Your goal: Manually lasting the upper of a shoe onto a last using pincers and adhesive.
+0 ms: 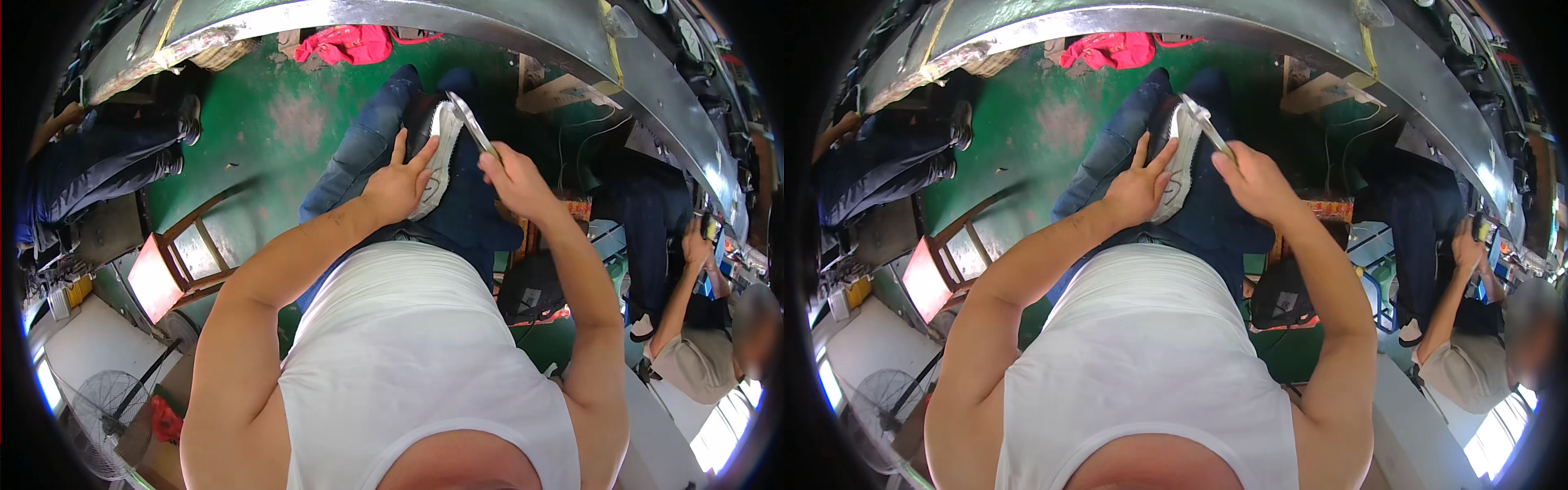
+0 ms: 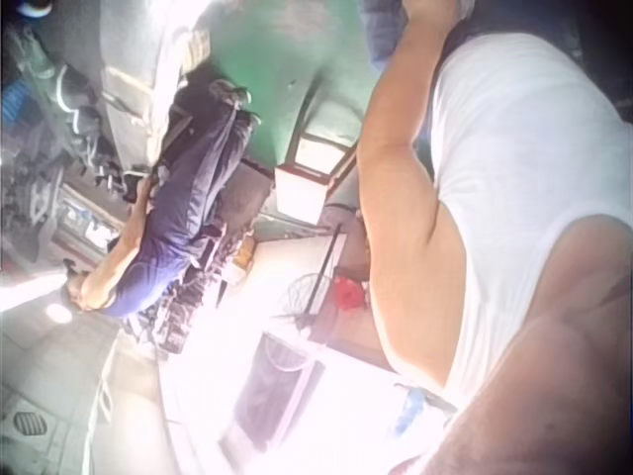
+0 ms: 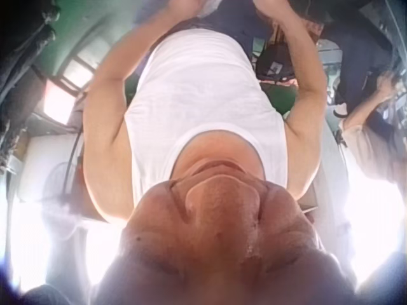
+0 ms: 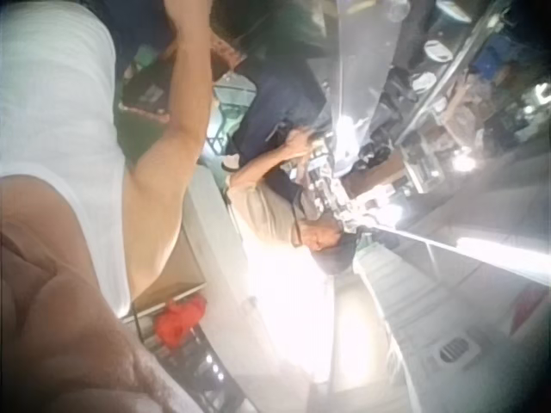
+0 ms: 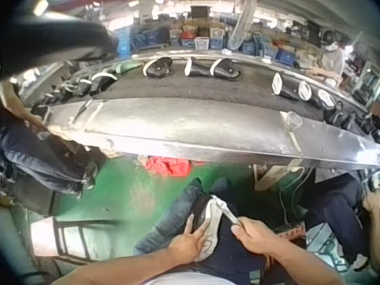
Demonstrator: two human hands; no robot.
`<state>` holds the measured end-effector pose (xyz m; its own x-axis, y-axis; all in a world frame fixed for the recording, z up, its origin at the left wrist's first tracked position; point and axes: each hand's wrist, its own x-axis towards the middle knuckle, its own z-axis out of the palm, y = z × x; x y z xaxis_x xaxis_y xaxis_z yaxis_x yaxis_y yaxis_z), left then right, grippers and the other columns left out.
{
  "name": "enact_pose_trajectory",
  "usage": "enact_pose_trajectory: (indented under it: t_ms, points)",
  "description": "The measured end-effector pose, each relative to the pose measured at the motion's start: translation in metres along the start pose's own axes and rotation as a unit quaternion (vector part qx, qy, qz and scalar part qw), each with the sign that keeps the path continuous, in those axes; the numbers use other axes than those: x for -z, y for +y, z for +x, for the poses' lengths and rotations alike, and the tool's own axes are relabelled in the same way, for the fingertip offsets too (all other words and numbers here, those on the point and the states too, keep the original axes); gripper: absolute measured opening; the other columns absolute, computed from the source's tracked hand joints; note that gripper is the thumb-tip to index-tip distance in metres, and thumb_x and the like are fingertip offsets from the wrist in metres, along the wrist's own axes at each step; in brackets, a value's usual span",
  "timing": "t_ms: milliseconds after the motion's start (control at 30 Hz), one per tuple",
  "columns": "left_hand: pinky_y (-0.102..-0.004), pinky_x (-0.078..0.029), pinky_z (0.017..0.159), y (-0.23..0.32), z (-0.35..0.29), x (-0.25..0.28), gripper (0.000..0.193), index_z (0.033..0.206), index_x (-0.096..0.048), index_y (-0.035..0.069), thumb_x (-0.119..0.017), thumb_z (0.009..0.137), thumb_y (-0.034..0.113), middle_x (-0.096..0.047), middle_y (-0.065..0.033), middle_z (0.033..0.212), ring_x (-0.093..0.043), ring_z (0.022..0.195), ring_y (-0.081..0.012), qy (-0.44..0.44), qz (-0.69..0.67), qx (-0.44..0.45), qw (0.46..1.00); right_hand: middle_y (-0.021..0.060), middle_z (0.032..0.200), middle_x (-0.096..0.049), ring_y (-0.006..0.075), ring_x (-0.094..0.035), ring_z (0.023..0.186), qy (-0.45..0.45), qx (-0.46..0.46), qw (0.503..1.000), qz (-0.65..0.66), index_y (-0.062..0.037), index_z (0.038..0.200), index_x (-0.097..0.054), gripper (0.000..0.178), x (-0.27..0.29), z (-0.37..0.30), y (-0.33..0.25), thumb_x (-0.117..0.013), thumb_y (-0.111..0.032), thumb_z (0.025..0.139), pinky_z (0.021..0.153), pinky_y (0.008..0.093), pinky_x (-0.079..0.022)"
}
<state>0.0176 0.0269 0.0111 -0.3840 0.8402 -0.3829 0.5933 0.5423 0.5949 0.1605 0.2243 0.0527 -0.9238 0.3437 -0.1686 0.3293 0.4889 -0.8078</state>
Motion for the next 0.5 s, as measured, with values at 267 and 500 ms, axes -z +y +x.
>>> enact_pose_trajectory:
  t_ms: [267,500]
  points:
    - [-0.0468,-0.054,0.087,-0.003,0.000,0.005,0.059,0.155,-0.019,0.032,-0.043,0.101,0.032,-0.009,-0.0394,0.153,-0.066,0.094,-0.0487,-0.040,0.025,-0.011,0.999,0.0253,0.082,-0.065,0.0454,-0.063,0.081,-0.029,0.047,0.993,-0.108,0.0017,0.092,-0.058,0.042,-0.020,0.018,0.001,-0.046,-0.038,0.101,0.073,0.0528,-0.049]
    - [-0.0450,-0.048,0.098,0.003,-0.013,0.014,0.068,0.157,-0.018,0.025,-0.050,0.098,0.040,-0.014,-0.0390,0.153,-0.060,0.108,-0.0500,-0.089,-0.032,0.004,0.996,0.0257,0.085,-0.065,0.0455,-0.063,0.084,-0.111,-0.033,0.978,-0.173,0.0013,0.092,-0.058,0.044,-0.021,0.003,0.007,-0.044,-0.039,0.101,0.075,0.0532,-0.048]
